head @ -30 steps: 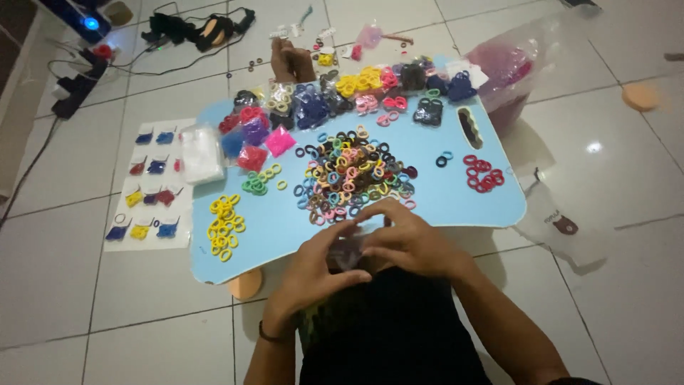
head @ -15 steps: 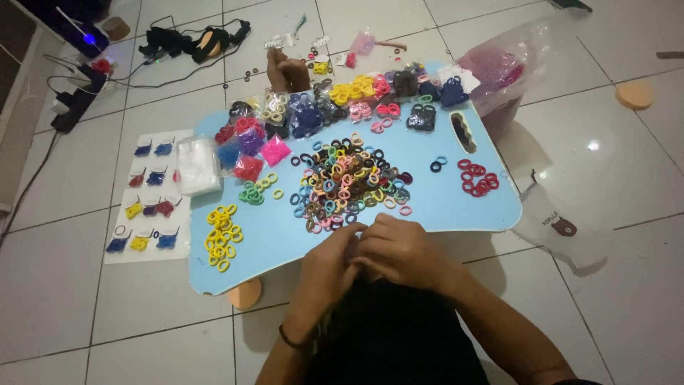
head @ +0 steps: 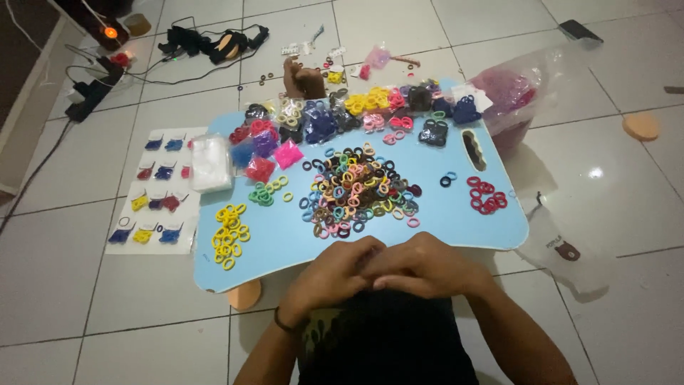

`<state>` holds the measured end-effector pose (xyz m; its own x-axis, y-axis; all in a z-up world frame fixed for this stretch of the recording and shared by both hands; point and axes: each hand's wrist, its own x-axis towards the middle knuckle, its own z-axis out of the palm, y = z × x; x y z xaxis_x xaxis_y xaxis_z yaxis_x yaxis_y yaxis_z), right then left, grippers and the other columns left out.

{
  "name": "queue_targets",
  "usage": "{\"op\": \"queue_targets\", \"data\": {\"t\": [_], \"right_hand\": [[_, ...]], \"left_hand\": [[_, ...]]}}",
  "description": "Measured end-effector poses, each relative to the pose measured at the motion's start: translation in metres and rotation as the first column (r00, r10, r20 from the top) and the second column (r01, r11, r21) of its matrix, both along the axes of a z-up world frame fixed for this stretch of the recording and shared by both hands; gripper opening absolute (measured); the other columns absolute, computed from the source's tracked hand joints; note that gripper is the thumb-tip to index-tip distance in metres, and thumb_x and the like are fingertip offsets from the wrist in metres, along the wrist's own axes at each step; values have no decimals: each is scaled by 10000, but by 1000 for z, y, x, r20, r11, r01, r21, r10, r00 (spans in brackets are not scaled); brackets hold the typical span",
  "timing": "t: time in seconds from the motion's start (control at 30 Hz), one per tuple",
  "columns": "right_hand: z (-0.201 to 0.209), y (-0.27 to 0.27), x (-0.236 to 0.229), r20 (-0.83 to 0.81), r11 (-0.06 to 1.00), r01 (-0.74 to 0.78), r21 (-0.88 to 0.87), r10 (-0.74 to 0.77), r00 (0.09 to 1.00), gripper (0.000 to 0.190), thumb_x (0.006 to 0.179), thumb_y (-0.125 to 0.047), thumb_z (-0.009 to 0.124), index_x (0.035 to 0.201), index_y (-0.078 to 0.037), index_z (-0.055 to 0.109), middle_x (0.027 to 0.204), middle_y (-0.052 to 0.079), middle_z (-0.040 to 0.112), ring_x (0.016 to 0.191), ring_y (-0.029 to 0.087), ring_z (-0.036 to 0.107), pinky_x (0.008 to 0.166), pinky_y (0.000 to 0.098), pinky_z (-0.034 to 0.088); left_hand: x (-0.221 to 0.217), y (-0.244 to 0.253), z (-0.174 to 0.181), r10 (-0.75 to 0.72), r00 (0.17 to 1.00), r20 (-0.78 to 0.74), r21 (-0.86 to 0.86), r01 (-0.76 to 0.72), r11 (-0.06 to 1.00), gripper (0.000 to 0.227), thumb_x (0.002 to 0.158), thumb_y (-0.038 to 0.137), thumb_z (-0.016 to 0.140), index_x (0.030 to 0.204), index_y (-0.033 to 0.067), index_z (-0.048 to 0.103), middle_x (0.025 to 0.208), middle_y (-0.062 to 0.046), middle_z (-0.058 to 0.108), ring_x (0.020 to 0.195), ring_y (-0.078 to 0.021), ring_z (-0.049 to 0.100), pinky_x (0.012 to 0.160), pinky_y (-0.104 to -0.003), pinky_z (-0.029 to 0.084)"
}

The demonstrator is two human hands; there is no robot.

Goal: Sorting small colorful plastic rings into groups on a small table

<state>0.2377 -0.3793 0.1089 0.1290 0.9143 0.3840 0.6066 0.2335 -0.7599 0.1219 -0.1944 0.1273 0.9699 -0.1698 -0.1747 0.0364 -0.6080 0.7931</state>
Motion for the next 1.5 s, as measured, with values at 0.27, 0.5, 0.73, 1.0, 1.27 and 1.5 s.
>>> {"op": "queue_targets", "data": {"t": [0.27,0.5,0.73,1.0,1.27,1.5], "right_hand": [[-13,5,-1,41,891,-31,-453,55,998,364,970,-451,670,1015,-96,736,802,178,729,658,422,704,599,506,560],[-10,11,-12,84,833,-95,-546,167,982,370,921,-461,680,952,-93,671,863,81,736,723,299,662,697,403,525],[-7,21,-16,24,739,-155,-656,225,974,426,905,-489,680,1040,-87,717,962,70,769,758,230,694,715,360,530],[-31,22,-29,-6,693,-180,-698,246,969,518,930,-584,654,830,-77,689,695,30,671,593,190,593,603,338,485],[-28,26,-33,34,651,-120,-750,218,975,511,928,-594,660,868,-86,674,731,31,654,614,189,569,616,352,463],[-35,22,-31,60,677,-114,-727,228,972,556,904,-647,633,896,-94,682,784,35,688,669,214,609,662,368,480]], "left_hand": [[2,-11,-52,-113,847,520,443,-154,883,300,831,179,768,1057,160,571,812,-57,619,748,-310,663,647,-410,530],[-4,5,-61,-65,989,130,221,35,975,210,773,147,692,934,71,580,886,-148,727,731,-371,649,664,-452,490],[-15,-5,-64,54,969,242,186,-102,977,156,775,107,651,901,74,565,894,-128,709,753,-367,638,670,-439,490],[-27,-1,-48,-71,995,-75,15,72,997,243,741,162,695,930,21,635,834,-132,751,629,-269,630,604,-382,514],[-28,0,-55,-20,999,-35,138,25,990,261,747,195,741,934,49,632,891,-138,757,721,-340,680,657,-429,520],[-28,-3,-55,8,999,-34,113,-4,994,267,729,177,738,917,27,622,863,-139,747,688,-317,661,654,-415,515]]}}
